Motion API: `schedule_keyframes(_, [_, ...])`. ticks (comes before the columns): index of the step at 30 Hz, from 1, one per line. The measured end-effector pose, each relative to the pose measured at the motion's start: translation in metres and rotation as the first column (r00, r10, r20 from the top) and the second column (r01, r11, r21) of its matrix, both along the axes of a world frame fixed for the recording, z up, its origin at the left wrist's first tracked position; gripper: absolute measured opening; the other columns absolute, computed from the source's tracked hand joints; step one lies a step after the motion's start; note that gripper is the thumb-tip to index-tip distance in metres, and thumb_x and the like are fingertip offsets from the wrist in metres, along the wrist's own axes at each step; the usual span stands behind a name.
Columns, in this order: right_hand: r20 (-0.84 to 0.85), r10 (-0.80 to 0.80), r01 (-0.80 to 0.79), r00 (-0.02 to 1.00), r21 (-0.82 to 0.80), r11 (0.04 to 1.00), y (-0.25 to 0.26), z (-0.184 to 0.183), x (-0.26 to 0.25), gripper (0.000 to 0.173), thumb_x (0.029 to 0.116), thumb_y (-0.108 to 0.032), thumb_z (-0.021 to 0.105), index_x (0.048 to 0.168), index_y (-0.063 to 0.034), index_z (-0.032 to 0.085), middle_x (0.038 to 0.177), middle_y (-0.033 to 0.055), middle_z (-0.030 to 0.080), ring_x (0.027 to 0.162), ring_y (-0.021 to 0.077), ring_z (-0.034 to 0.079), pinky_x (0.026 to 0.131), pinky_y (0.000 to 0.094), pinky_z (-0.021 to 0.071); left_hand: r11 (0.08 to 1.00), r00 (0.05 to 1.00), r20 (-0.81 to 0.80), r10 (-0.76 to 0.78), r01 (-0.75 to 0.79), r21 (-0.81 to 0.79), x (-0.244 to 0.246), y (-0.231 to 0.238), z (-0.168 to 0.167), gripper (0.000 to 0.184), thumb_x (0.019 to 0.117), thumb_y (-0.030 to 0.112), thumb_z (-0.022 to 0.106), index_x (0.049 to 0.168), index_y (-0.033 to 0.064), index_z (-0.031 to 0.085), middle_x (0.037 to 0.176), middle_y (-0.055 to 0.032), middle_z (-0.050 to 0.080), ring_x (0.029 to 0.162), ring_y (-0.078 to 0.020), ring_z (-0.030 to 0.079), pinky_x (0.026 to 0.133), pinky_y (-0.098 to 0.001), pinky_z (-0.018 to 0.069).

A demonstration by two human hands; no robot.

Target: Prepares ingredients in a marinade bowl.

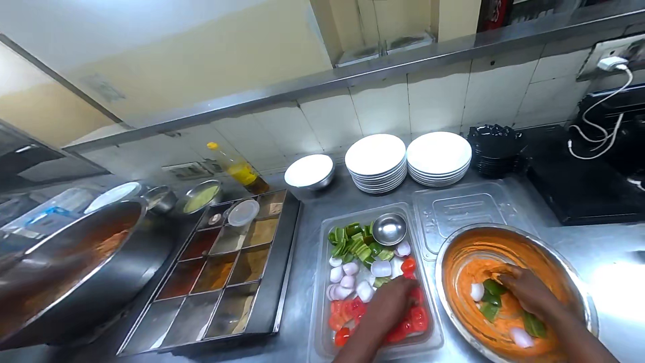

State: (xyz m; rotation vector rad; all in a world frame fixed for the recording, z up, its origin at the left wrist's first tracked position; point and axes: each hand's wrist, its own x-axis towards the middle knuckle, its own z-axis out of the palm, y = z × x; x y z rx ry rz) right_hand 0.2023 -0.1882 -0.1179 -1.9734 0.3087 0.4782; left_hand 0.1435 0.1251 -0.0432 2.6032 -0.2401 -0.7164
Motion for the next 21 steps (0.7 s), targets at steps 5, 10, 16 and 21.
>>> schedule_keyframes(5, [-0.031, 0.004, -0.004, 1.0, 0.001, 1.0, -0.001, 0.003, 0.001, 0.029, 0.1012, -0.01, 0.061, 0.128, -0.0002, 0.065, 0.127, 0.0198, 0.065, 0.116, 0.0268, 0.062, 0.1, 0.0459, 0.049, 0.985, 0.999, -0.038, 0.005, 0.002, 0.172, 0.007, -0.011, -0.001, 0.041, 0.096, 0.03, 0.07, 0.13, 0.0065, 0.065, 0.134, -0.0216, 0.058, 0.118, -0.0392, 0.062, 0.098, -0.0569, 0.0512])
schedule_keyframes(10, [-0.048, -0.021, 0.025, 0.999, 0.085, 0.996, 0.0, 0.005, 0.002, 0.032, 0.1016, -0.009, 0.06, 0.132, 0.0019, 0.062, 0.131, 0.0215, 0.063, 0.119, 0.0277, 0.061, 0.103, 0.0455, 0.0489, 0.921, 0.937, 0.119, 0.329, -0.291, -0.261, -0.007, 0.021, -0.001, 0.041, 0.0927, 0.03, 0.075, 0.113, -0.0055, 0.066, 0.106, -0.0214, 0.068, 0.099, -0.0316, 0.067, 0.092, -0.0488, 0.0537])
schedule_keyframes(16, [-0.115, -0.123, 0.146, 0.986, 0.219, 0.965, -0.002, 0.019, -0.002, 0.027, 0.1048, -0.008, 0.056, 0.13, 0.0012, 0.061, 0.12, 0.0156, 0.064, 0.106, 0.019, 0.062, 0.093, 0.0365, 0.051, 0.733, 0.862, -0.096, 0.497, -0.476, -0.486, 0.004, 0.018, 0.03, 0.033, 0.0927, 0.022, 0.075, 0.114, 0.0036, 0.058, 0.091, -0.0069, 0.068, 0.065, -0.0142, 0.068, 0.059, -0.0299, 0.0586])
schedule_keyframes(21, [-0.113, -0.158, 0.183, 0.981, 0.26, 0.948, -0.003, 0.017, -0.004, 0.029, 0.1051, -0.009, 0.055, 0.132, 0.0013, 0.058, 0.122, 0.0157, 0.063, 0.105, 0.0194, 0.061, 0.091, 0.037, 0.0515, 0.441, 0.848, -0.318, 0.424, -0.5, -0.745, 0.006, 0.008, 0.04, 0.025, 0.097, 0.006, 0.062, 0.12, 0.0016, 0.054, 0.09, -0.0079, 0.068, 0.064, -0.0116, 0.065, 0.054, -0.0234, 0.0542])
